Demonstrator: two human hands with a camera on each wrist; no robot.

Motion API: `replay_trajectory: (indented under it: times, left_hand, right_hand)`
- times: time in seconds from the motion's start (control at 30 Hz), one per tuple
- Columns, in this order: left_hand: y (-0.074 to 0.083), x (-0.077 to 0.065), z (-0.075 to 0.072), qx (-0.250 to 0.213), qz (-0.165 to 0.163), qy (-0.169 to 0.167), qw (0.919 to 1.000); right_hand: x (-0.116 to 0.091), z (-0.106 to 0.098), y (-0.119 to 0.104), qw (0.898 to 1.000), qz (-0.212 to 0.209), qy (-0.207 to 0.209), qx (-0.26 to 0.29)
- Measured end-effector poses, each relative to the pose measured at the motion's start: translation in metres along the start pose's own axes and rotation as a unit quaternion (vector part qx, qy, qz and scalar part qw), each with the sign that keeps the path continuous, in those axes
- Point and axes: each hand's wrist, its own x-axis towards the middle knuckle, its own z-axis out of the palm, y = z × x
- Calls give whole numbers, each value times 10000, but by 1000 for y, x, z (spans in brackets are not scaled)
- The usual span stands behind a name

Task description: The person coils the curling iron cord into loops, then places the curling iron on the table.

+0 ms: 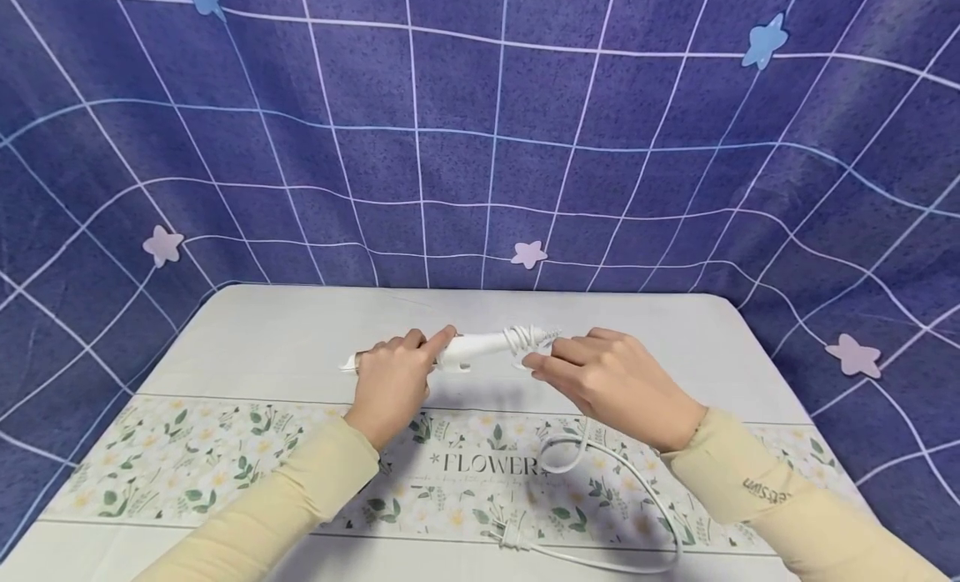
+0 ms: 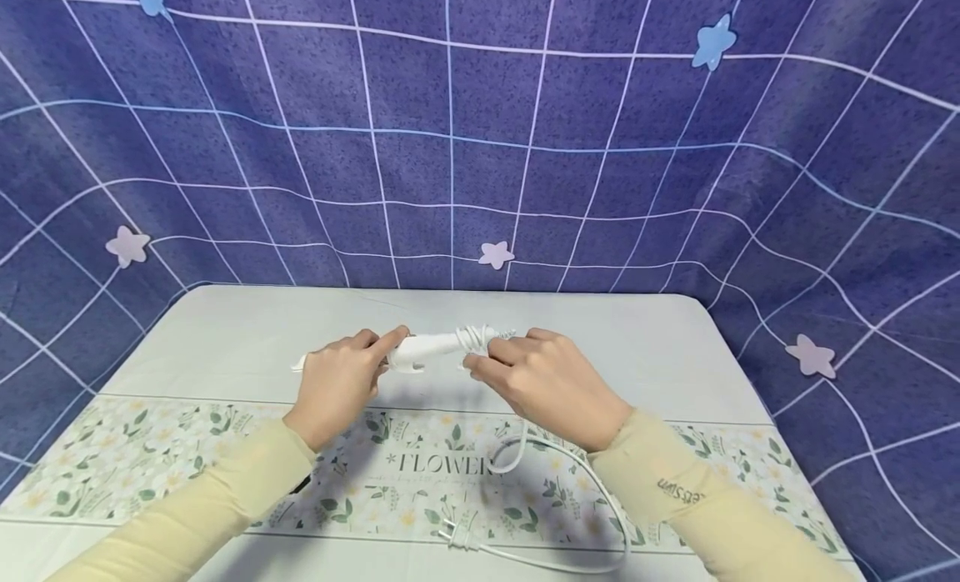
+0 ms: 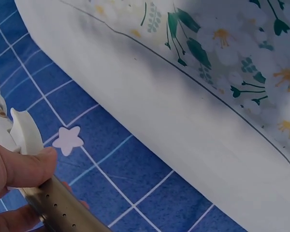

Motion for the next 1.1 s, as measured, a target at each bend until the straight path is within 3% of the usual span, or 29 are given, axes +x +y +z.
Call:
replay_trajectory:
  times: [0.4, 0.73, 1.1]
  left_hand:
    - [8, -4, -4, 100, 344, -57, 9993]
    - [11, -5, -2, 152, 570, 40, 9982]
    - [14, -4, -2, 110, 796, 7, 9968]
  right_hand:
    - [25, -1, 27, 9998, 4, 19, -216]
    - [29, 8, 41, 9996, 212, 33, -165]
    - [35, 17, 47, 9983, 479, -224, -264]
